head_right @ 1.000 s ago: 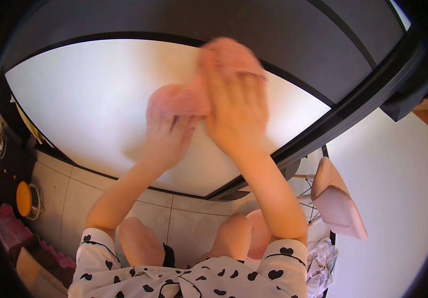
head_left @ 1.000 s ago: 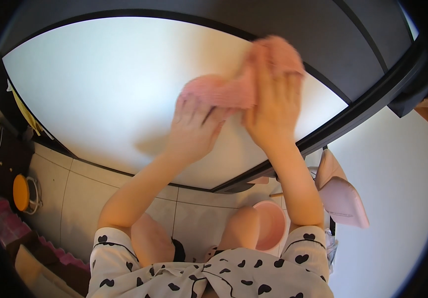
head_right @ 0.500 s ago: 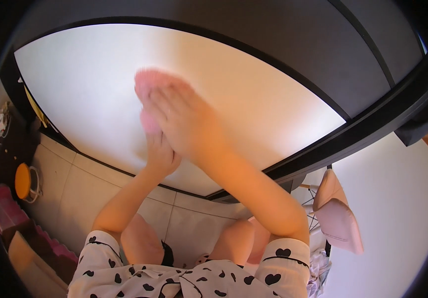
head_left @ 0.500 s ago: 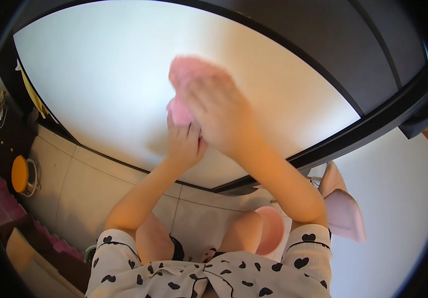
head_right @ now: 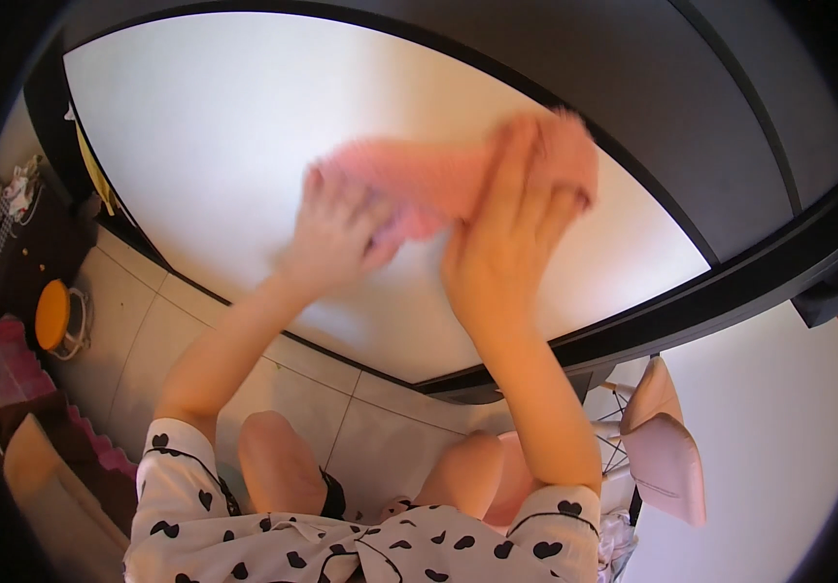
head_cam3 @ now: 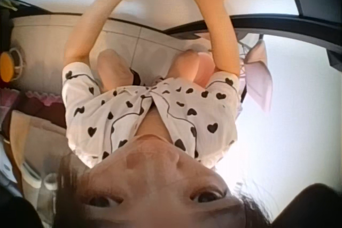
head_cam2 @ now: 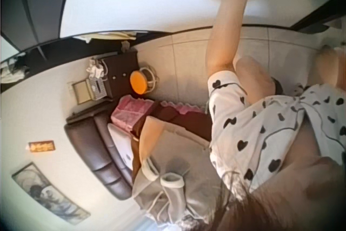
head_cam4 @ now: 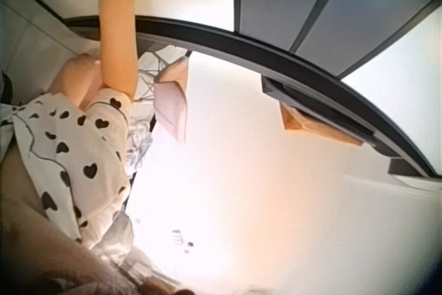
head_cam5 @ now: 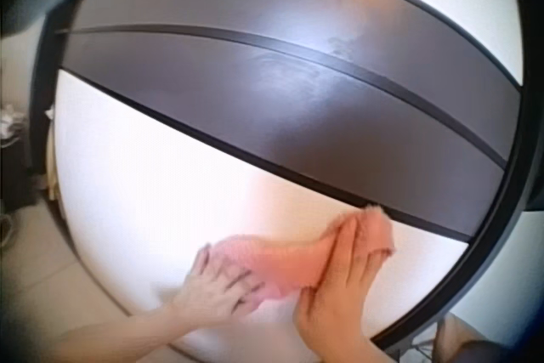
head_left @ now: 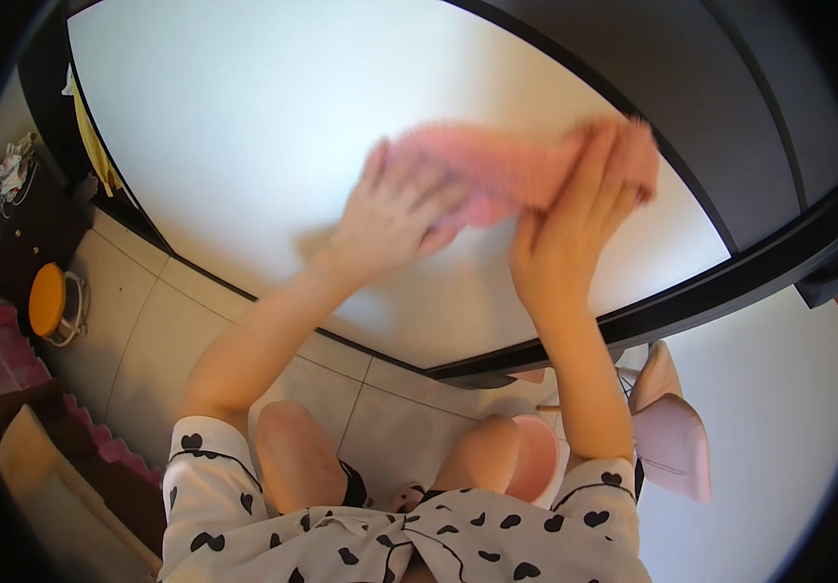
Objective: Cleaning the outer surface of a wardrobe with a damp pink cloth and rinsing it in a basin of water.
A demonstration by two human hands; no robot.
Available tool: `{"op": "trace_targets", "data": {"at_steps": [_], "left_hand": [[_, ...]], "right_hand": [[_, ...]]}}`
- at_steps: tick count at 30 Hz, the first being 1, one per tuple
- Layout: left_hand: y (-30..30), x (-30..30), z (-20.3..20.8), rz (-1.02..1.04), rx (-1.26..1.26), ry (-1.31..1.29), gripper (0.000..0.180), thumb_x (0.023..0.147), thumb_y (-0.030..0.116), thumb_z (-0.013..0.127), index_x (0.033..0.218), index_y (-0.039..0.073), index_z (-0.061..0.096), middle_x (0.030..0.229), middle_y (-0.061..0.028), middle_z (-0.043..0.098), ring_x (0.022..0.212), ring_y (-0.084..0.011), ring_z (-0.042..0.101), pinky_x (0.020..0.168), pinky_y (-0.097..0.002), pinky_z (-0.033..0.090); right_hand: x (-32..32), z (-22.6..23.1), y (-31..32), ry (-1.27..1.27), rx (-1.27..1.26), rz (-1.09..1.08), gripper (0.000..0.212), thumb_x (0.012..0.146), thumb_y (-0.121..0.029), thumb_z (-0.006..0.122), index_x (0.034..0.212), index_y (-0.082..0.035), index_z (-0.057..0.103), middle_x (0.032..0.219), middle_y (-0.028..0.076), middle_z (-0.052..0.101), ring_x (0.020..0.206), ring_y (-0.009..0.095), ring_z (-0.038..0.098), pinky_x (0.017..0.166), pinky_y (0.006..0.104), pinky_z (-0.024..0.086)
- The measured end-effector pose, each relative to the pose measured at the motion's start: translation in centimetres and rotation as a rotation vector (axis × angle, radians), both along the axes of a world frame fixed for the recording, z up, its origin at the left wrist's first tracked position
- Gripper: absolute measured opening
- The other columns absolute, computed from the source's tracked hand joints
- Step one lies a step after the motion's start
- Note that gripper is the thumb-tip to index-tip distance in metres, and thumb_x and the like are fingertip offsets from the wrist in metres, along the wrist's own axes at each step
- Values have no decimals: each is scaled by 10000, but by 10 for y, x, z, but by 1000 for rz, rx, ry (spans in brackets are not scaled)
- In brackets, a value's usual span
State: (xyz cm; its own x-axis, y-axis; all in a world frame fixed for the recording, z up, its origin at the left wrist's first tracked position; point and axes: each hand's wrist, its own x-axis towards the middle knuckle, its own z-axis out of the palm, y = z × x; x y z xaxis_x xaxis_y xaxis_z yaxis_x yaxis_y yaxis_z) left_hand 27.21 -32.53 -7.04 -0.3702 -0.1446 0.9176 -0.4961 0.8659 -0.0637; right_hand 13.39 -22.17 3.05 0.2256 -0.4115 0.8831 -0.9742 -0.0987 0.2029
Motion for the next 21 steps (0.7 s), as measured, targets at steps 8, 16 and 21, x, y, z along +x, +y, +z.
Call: {"op": "trace_targets", "data": {"at_steps": [8,16,21], "left_hand": [[-32,23,69,-34,-159,104,422,695,284,668,1045,75,557,1262,-160,443,1216,-412,356,959,-555,297],[-17,7,-99,-189,-45,-151,220,650,282,710,751,129,590,905,-43,556,918,-271,491,823,-467,419],[-2,5,-170,-123,-54,-159,186,648,253,703,757,146,599,835,-2,540,849,-228,471,802,-431,419]], "right_hand": [[11,8,-20,134,116,41,708,642,-82,528,1325,33,385,1205,237,446,1130,469,363,1021,578,203],[-26,-139,21,208,445,-72,395,712,-145,583,1105,-135,627,972,59,589,898,261,550,846,437,421],[-33,-211,24,179,510,35,400,729,-123,588,1127,-98,615,976,83,600,941,269,549,830,418,430]]}}
